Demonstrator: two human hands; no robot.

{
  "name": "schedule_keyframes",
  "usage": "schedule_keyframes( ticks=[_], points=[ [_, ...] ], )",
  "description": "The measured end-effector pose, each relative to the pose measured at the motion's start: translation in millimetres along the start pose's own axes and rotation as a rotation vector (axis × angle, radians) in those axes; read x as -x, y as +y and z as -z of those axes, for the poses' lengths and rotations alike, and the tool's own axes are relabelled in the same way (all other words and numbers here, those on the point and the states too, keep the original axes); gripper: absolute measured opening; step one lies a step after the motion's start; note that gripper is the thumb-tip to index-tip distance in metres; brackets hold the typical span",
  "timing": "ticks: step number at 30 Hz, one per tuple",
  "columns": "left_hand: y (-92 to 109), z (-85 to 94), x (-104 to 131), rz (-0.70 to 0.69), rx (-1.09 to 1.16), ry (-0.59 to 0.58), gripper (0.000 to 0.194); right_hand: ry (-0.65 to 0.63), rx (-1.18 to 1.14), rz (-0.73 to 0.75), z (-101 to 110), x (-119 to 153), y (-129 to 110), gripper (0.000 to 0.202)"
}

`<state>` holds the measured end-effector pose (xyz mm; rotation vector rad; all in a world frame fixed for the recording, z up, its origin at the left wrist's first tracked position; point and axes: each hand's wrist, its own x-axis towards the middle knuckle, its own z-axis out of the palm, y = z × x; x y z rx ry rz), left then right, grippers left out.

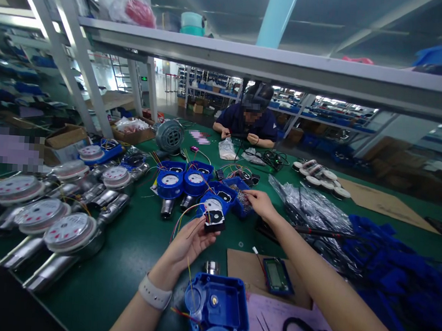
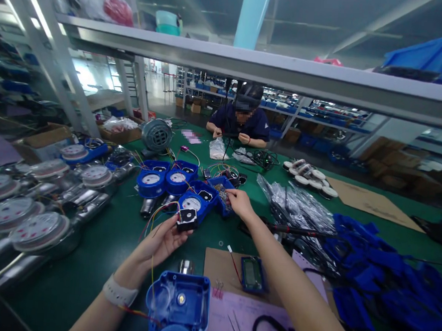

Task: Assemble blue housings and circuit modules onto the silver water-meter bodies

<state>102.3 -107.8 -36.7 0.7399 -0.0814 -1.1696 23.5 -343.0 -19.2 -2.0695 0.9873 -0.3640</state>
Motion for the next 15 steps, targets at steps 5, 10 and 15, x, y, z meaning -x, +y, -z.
schedule_keyframes(
  ticks=[5,10,15],
  points=[
    [0.0,-2.0,0.2,0.001,-0.002,0.028,0.010,-0.245,-0.362,-0.031,3.1,53.4,-24.6,0.018],
    [-4.1,-0.3,-0.5,-0.030,-0.027,-0.002,0.007,-0.453,-0.553,-0.072,2.4,94.5,-40.9,0.038],
    [-6.7,2.7,-0.8,-0.045,-0.055,-0.026,0.010,-0.492,-0.633,-0.114,-7.4,97.4,-39.7,0.040]
  ],
)
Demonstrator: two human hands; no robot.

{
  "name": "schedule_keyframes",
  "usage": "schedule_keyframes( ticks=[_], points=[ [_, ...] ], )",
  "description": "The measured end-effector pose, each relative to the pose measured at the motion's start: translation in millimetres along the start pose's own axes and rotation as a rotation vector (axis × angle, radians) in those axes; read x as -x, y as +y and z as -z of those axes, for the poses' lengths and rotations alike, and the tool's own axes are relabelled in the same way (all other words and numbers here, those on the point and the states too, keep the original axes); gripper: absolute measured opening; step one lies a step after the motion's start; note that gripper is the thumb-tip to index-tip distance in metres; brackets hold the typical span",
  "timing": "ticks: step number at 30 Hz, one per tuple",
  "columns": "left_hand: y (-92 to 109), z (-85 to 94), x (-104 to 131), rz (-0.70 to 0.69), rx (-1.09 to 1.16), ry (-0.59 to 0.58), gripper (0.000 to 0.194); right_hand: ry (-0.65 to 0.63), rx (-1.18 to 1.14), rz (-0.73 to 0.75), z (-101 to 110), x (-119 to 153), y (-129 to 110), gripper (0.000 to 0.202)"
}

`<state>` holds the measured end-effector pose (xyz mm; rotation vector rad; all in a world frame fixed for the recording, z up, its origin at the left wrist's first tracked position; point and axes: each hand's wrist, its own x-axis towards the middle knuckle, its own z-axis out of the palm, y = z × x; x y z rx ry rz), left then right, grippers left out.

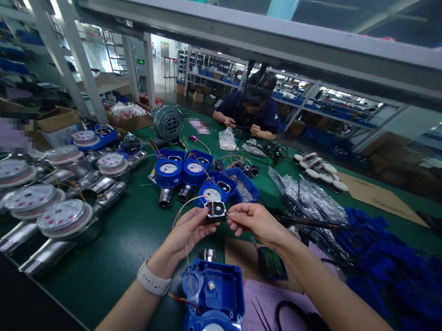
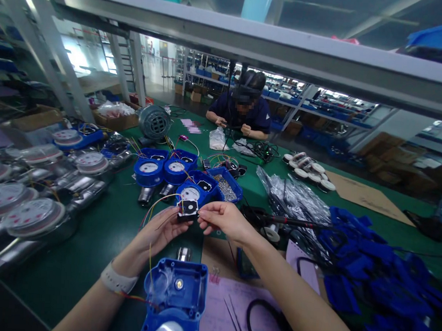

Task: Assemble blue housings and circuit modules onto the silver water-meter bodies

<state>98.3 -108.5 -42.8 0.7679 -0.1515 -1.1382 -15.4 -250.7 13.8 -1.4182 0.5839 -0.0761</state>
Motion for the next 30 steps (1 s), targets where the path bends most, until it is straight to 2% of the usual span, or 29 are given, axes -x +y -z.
schedule_keyframes(
  ticks=[7,15,30],
  points=[
    [0.8,0.4,-1.4,-0.001,-0.004,0.024,0.010,0.075,-0.051,0.001,-2.7,-5.4,10.4,0.042],
    [0.2,-0.9,-1.5,0.013,0.014,0.044,0.008,0.200,-0.010,0.089,-8.8,-10.9,15.0,0.036],
    [-0.1,0.5,-2.6,-0.002,0.016,0.056,0.015,0.180,0.217,0.201,-12.8,-4.5,9.4,0.030]
  ],
)
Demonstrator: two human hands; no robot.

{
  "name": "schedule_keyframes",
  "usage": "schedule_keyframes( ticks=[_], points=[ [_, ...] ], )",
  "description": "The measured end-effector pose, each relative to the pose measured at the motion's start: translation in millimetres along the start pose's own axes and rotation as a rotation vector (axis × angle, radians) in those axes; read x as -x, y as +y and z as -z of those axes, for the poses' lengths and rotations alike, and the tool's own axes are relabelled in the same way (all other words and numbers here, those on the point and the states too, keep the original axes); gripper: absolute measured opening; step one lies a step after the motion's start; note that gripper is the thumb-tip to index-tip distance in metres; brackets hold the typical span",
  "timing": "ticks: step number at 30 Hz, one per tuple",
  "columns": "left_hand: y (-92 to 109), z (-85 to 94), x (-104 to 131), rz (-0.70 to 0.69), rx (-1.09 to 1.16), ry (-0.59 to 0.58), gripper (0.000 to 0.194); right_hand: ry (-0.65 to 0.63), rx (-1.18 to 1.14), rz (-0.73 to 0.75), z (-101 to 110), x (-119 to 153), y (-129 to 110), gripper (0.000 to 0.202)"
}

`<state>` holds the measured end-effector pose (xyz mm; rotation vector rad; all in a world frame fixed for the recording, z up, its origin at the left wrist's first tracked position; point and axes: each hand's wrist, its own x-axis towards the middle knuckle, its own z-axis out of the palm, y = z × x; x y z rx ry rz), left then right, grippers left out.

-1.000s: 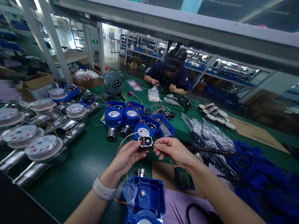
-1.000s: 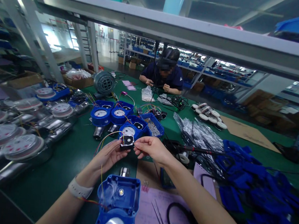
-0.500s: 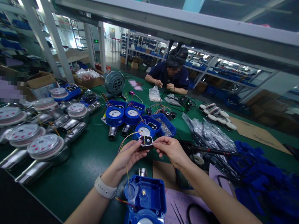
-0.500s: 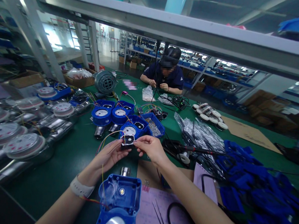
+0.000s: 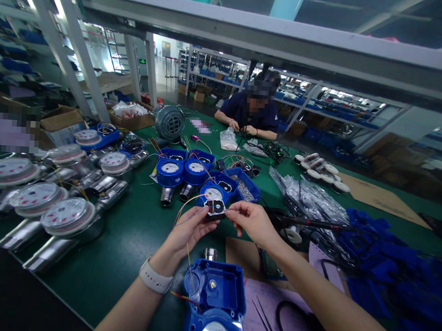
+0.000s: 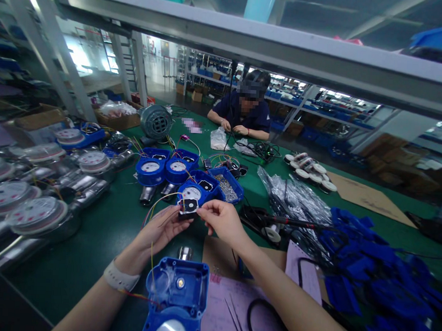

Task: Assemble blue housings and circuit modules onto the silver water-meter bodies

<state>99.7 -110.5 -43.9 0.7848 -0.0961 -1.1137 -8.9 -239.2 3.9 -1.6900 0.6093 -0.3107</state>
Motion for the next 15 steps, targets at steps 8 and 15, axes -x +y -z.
schedule_keyframes(
  ticks=[8,15],
  points=[
    [2.1,-2.1,2.7,0.003,0.017,0.016,0.014,0.031,0.087,0.036,1.9,-2.8,4.7,0.030],
    [5.1,-5.4,4.0,0.053,0.054,0.043,0.008,0.117,0.200,0.200,14.1,-7.4,-4.2,0.024]
  ],
)
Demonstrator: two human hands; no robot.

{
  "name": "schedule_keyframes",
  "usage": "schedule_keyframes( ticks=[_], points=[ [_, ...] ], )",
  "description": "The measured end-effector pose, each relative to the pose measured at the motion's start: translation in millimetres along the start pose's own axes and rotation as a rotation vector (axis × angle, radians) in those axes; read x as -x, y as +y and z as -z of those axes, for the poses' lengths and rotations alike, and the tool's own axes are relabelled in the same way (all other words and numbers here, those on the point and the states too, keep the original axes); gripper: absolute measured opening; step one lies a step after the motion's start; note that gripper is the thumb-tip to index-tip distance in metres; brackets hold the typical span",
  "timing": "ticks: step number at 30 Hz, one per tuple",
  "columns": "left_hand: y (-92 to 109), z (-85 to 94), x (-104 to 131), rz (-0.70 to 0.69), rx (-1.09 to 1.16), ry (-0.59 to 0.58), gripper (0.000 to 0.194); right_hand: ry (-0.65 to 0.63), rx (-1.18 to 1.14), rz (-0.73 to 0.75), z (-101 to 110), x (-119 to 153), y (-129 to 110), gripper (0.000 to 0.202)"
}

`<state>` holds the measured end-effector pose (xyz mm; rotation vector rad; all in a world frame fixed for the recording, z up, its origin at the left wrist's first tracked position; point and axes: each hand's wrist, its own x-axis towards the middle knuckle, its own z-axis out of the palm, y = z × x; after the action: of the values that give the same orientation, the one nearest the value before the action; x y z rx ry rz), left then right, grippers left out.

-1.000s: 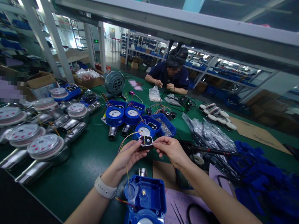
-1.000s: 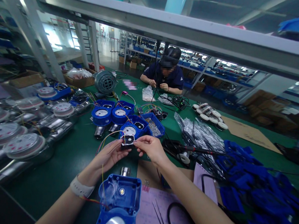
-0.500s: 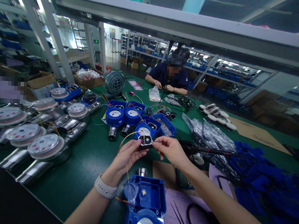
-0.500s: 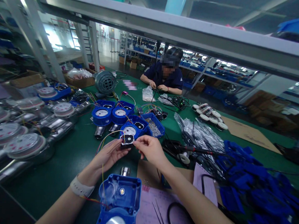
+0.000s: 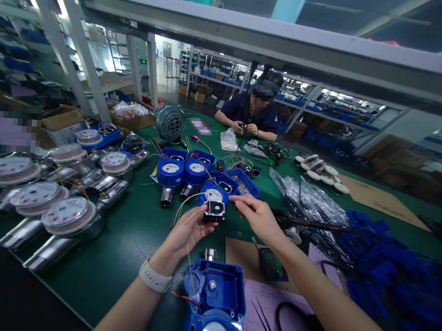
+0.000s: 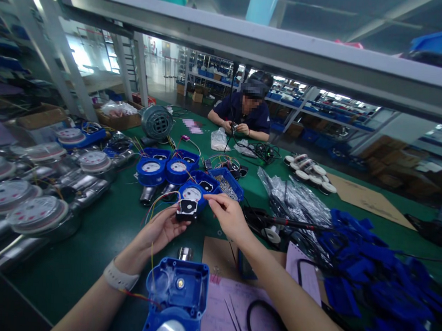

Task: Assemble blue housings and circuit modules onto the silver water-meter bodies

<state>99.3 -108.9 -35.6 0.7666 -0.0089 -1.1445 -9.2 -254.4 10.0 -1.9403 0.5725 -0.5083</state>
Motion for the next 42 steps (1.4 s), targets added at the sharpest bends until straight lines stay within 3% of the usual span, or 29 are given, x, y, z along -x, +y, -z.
schedule_keyframes(
  ticks=[3,8,18,25,28,31,35,38,42],
  points=[
    [0.2,-1.1,-0.4,0.035,0.015,0.008,0.015,-0.004,0.003,0.080,1.3,-0.7,-4.5,0.019],
    [0.5,-1.6,-0.8,0.052,0.029,0.022,0.022,-0.061,-0.078,0.036,-2.3,4.7,-6.4,0.017],
    [-1.0,-0.2,-1.1,0.050,0.020,0.026,0.017,-0.007,0.174,0.283,-7.9,15.9,-2.7,0.007],
    [3.3,0.4,-1.9,0.041,0.036,0.049,0.015,-0.040,0.265,0.466,-13.3,22.5,6.5,0.016],
    [4.3,-0.3,-2.5,0.030,0.041,0.075,0.016,0.012,0.605,0.356,-0.3,1.8,14.9,0.025],
    [3.3,-1.6,-1.1,0.045,0.022,0.083,0.021,0.089,0.875,0.158,20.4,-36.2,27.9,0.029],
    [0.1,-0.5,1.3,0.115,0.048,-0.015,0.028,-0.040,1.073,-0.094,32.4,-76.3,49.5,0.017],
    [-2.2,4.0,-0.9,0.143,0.093,-0.060,0.026,-0.118,1.152,-0.198,27.2,-85.5,60.6,0.022],
    [-2.6,9.1,-4.9,0.131,0.192,-0.131,0.022,-0.141,1.169,-0.216,23.0,-84.5,66.3,0.022]
  ],
)
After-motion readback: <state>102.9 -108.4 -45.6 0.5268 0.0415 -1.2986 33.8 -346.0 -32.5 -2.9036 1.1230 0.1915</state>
